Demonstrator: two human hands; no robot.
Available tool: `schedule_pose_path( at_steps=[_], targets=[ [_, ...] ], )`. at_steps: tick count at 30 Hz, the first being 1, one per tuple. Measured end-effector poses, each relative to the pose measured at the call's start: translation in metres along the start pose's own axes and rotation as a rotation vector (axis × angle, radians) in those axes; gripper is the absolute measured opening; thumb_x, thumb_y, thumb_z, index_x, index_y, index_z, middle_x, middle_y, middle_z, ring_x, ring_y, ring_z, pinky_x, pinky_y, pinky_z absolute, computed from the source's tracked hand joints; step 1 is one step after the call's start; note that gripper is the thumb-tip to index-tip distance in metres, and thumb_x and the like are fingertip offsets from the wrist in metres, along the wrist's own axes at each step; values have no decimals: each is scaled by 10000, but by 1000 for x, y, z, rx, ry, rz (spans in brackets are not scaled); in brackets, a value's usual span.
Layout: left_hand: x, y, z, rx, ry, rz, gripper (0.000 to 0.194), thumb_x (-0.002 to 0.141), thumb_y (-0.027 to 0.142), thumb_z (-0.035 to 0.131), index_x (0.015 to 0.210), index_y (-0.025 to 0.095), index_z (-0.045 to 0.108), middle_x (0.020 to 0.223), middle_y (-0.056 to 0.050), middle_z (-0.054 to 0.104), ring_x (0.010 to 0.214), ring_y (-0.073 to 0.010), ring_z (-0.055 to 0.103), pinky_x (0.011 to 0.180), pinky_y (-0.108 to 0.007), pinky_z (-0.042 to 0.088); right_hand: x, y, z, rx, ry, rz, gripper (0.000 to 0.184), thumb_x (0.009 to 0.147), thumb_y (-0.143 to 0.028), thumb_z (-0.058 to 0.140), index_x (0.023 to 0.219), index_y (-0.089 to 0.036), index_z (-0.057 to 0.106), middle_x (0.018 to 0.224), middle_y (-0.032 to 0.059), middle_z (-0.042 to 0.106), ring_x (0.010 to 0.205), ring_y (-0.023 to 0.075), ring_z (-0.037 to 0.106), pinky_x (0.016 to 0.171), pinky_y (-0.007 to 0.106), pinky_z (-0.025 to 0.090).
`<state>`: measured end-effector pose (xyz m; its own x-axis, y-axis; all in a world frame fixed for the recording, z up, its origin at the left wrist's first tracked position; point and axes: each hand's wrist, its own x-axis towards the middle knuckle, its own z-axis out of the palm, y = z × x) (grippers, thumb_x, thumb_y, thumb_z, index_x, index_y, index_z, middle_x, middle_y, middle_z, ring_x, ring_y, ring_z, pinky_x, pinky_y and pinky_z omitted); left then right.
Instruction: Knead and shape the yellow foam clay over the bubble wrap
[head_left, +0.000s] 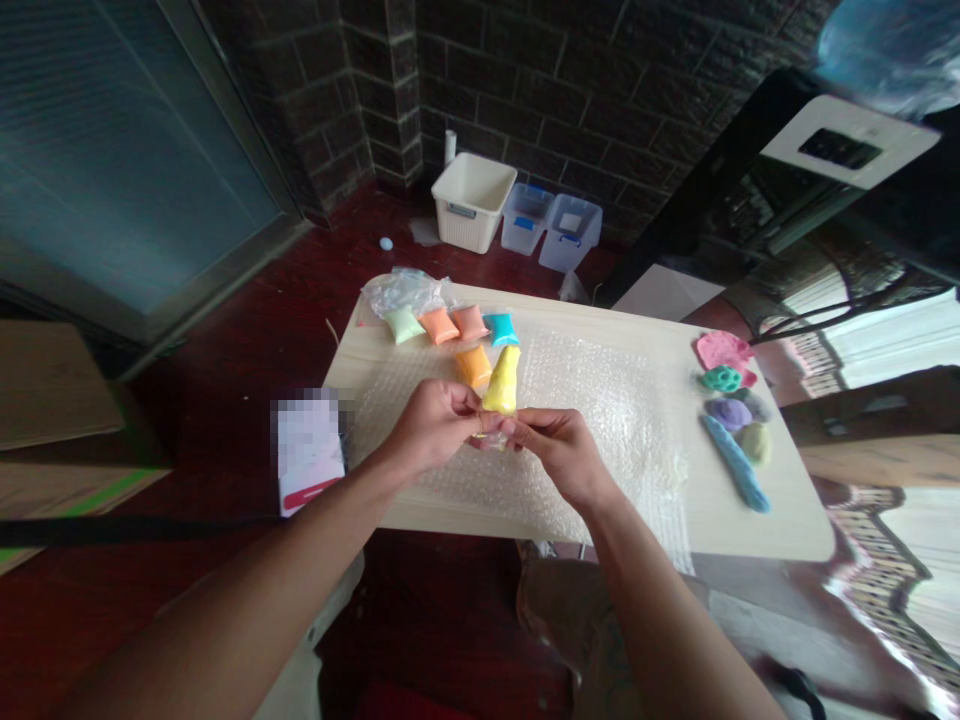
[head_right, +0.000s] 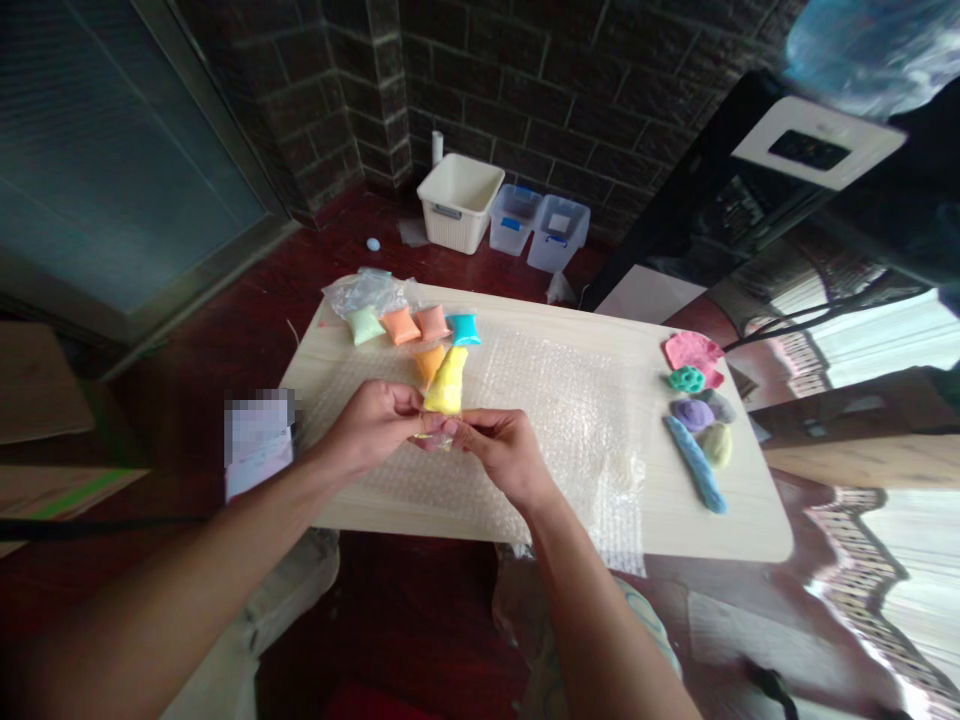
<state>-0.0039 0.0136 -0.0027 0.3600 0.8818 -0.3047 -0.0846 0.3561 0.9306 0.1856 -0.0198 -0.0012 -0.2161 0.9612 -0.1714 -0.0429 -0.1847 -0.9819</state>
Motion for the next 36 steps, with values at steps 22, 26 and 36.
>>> schedule_pose_path(
  at_steps=[22,26,36],
  targets=[
    [6,-9,1,-49,-120,79,384,755,495,874,860,138,779,864,-76,802,776,-210,762,775,-378,661,4,13,0,-77,114,-41,339,761,-452,923,950,-192,814,827,68,784,713,203,704,672,346,547],
    [4,-8,1,-17,-52,27,371,696,445,935,774,123,765,768,-57,775,686,-176,737,701,-333,660,1,10,4,-86,72,-77,307,824,-479,872,1005,-231,862,890,72,804,767,208,689,732,364,541],
    [-2,5,-2,107,-87,89,290,751,377,908,756,120,773,723,-67,767,665,-157,698,618,-257,550,-1,-2,0,-43,-1,-46,248,891,-488,805,899,-254,889,756,46,781,673,164,555,666,322,452]
  ],
)
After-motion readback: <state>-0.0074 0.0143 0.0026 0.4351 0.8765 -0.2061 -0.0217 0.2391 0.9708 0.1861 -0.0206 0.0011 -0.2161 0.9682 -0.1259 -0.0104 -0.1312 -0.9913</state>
